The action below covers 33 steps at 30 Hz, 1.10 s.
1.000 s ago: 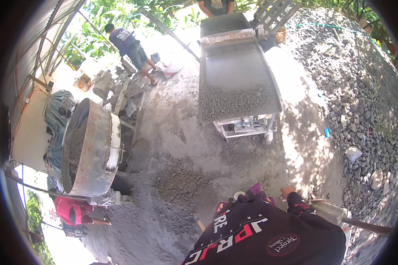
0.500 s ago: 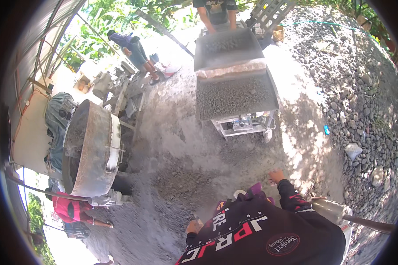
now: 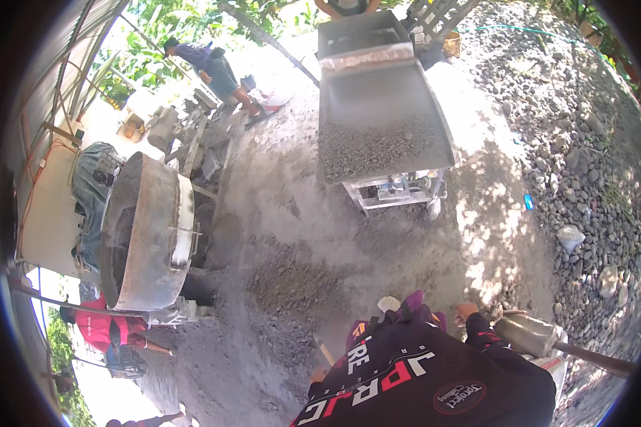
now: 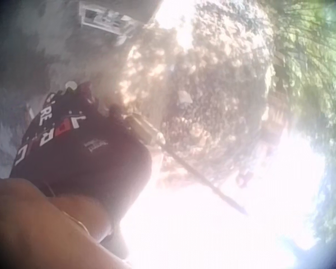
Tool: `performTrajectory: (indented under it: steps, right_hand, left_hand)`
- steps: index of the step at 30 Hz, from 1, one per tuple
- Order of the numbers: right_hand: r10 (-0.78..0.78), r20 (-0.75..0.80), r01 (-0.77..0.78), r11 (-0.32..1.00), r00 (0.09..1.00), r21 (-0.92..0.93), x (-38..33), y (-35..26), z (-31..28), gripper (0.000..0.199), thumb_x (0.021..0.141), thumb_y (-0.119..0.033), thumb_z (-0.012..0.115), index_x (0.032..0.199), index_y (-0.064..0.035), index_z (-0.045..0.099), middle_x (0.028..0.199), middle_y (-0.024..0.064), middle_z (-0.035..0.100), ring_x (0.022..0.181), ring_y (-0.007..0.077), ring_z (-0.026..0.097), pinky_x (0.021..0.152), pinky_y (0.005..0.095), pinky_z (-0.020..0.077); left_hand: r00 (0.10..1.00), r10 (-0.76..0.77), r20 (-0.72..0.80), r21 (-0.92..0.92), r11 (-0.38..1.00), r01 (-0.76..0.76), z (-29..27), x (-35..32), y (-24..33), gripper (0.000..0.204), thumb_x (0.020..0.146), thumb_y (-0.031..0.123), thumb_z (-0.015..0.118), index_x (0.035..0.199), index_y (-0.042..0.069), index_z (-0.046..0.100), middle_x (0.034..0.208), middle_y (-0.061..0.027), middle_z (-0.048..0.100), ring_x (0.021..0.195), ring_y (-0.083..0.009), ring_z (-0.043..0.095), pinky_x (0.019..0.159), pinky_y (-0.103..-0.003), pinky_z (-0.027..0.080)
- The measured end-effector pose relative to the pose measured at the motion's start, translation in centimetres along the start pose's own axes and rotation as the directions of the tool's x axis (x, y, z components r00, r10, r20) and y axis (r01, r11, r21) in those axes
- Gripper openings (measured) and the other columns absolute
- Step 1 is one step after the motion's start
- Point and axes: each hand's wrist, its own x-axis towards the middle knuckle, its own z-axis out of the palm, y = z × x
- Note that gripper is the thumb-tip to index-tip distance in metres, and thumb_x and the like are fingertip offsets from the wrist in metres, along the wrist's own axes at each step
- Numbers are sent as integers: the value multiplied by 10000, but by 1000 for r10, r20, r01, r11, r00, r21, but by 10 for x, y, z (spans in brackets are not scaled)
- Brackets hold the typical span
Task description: The recorder uses a shovel to move wet concrete mix into a brick-making machine while other workers assist with mixing and machine operation.
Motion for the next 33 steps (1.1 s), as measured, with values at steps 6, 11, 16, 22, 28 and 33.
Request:
performTrajectory:
  steps: [6,11,16,22,28,33]
  right_hand:
    - [-104,2,104,990,995,-92,18,-51,18,321,840,-258,581,984,29,587,837,185,656,628,305,666,537,444,571]
    - [-270,136,283,955,953,-89,3,-130,63,315,857,-247,592,1018,25,586,831,160,654,625,285,661,528,430,566]
    - [-386,142,390,921,912,-5,-10,-149,73,305,862,-246,613,1010,21,601,832,138,649,613,273,656,533,426,570]
    - [-317,173,343,928,932,-147,-30,-140,86,250,858,-234,587,934,2,619,733,119,653,559,241,644,503,386,550]
    - [-955,106,884,209,276,-418,-84,-203,132,230,857,-184,634,978,12,630,740,136,652,682,236,669,615,338,526]
    - [-929,-58,795,-279,-365,-538,-206,-342,170,275,824,-157,645,1065,-36,587,1095,182,580,1074,390,535,907,473,428]
  left_hand:
    - [952,-273,-138,-574,805,148,0,-6,71,359,871,263,622,1064,-28,534,970,-162,598,792,-351,675,581,-456,538]
    - [978,121,-169,-4,992,-123,-26,5,19,332,873,275,613,1089,32,547,971,-139,596,725,-334,662,568,-436,536]
    - [939,-332,-94,-562,796,225,9,-14,23,290,883,271,592,1099,80,561,972,-120,595,775,-332,647,613,-444,545]
    - [985,171,-34,499,856,-132,13,-27,-37,300,891,253,588,1127,69,581,979,-118,594,817,-317,640,672,-410,548]
    - [991,133,-10,543,833,-107,16,-33,-52,303,888,265,591,1106,54,575,973,-114,586,845,-316,646,657,-414,549]
    - [986,-134,-95,-315,944,98,11,-33,-28,310,882,288,595,1067,41,559,963,-111,577,863,-321,657,615,-434,550]
